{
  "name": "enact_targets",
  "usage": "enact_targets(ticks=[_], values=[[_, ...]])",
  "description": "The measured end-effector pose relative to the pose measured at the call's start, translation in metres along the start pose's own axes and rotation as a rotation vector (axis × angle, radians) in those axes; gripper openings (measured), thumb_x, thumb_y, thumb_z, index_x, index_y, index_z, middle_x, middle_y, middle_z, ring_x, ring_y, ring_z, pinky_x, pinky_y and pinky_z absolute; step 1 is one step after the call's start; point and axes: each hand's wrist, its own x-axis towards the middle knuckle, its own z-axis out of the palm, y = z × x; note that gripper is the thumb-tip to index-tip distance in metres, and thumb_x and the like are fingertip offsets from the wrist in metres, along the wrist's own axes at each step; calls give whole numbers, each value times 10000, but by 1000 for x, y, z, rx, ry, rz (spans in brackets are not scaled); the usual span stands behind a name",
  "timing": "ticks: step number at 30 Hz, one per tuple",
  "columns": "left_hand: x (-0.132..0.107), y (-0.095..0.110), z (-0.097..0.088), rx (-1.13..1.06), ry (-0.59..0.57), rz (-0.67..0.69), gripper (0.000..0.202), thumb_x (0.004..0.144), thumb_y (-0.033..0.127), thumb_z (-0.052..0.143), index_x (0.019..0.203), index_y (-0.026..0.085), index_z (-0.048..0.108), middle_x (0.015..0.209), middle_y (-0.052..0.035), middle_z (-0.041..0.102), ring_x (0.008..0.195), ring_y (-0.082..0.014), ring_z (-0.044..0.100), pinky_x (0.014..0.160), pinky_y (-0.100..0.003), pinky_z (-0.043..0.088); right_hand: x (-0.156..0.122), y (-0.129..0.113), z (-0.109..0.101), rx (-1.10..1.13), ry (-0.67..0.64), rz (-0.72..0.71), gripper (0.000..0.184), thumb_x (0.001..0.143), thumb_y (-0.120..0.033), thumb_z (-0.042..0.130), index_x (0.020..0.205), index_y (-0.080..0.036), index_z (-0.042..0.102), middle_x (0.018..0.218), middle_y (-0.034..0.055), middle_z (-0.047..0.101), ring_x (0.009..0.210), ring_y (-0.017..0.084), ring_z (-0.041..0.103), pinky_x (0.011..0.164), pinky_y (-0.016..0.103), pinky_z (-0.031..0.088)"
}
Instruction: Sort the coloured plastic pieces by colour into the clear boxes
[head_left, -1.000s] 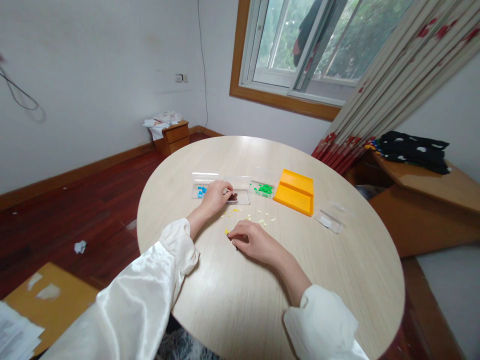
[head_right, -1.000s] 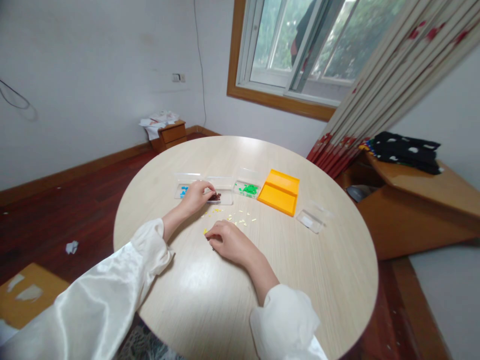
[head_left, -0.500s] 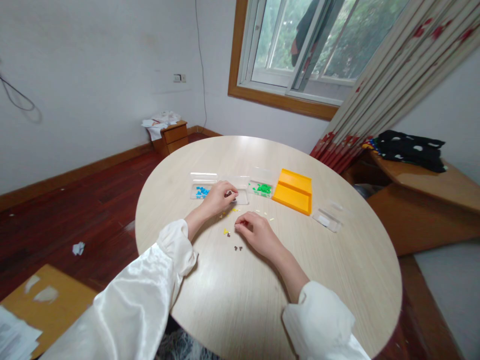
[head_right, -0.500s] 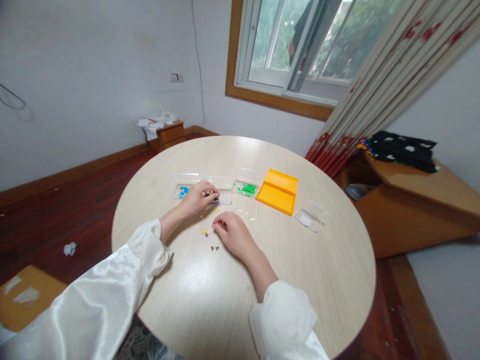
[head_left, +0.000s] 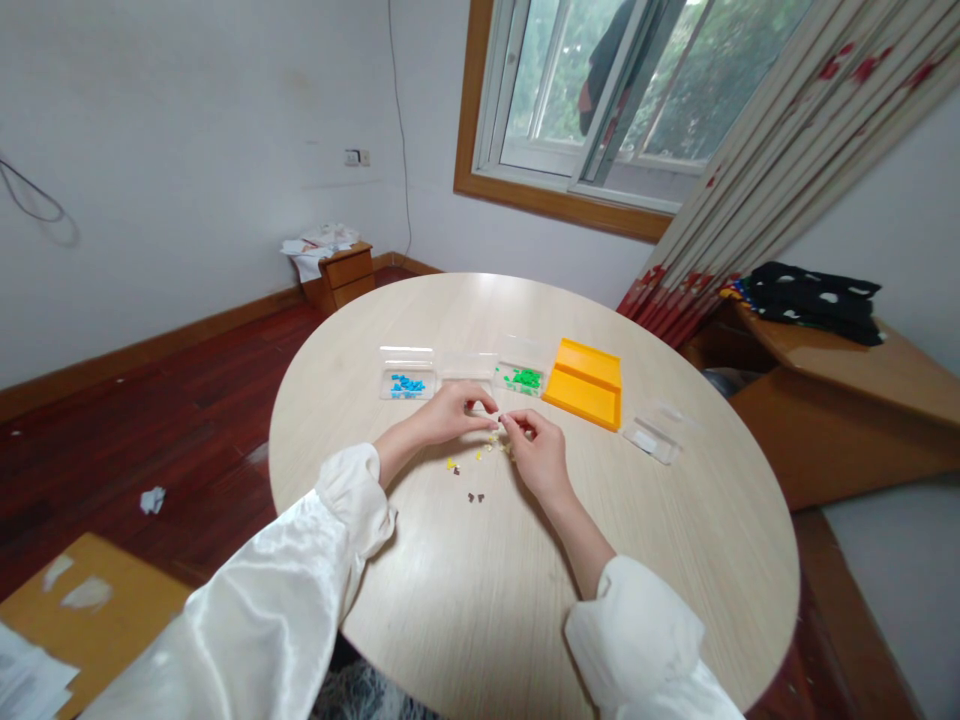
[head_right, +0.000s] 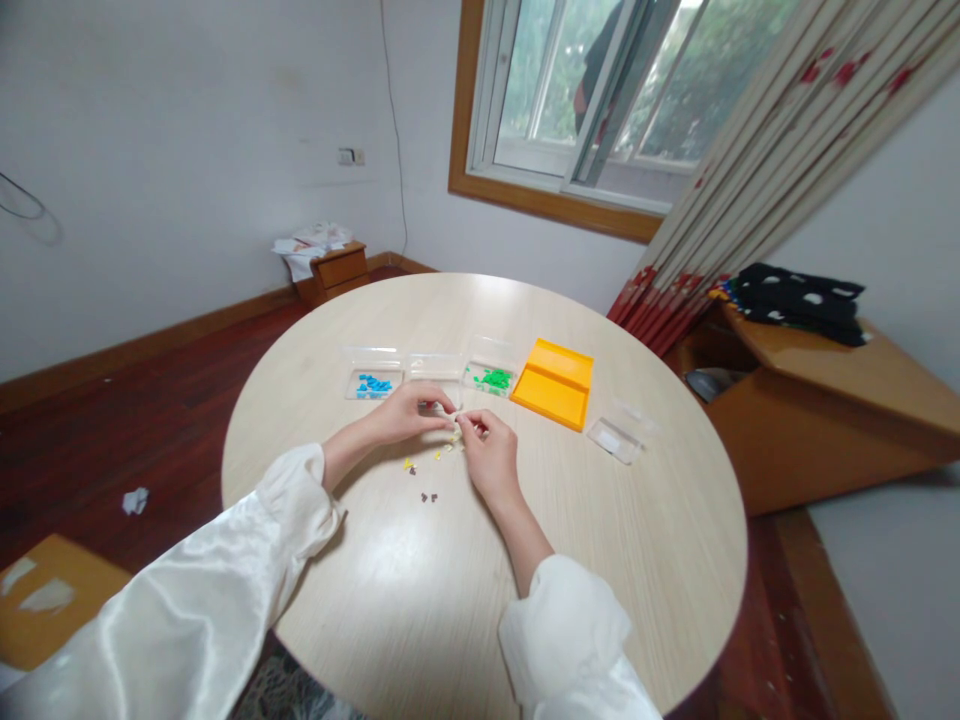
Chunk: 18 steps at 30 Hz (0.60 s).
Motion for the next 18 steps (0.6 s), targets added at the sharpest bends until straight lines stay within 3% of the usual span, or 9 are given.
enact_targets(ticks=[11,16,18], values=[[-1,6,-1,-2,-36,-18,110,753,181,622,791,143,717,768,-47,699,702,-119,578,654,-238,422,-1,3,3,49,-39,-9,309,761,-431,538,762,-166,697,749,57,707,699,185,595,657,294,435],[2,-1,-8,62,82,-57,115,735,167,625,794,133,718,758,-42,690,671,-119,560,642,-242,430,-4,-1,3,-43,-78,-91,207,782,-326,544,766,-182,692,784,66,705,719,189,595,672,311,436],[5,-7,-12,123,171,-94,109,735,157,619,784,136,714,765,-42,690,674,-126,562,658,-254,439,-8,-6,3,-114,-170,-192,132,780,-246,570,730,-191,678,745,50,688,712,179,579,698,318,426]])
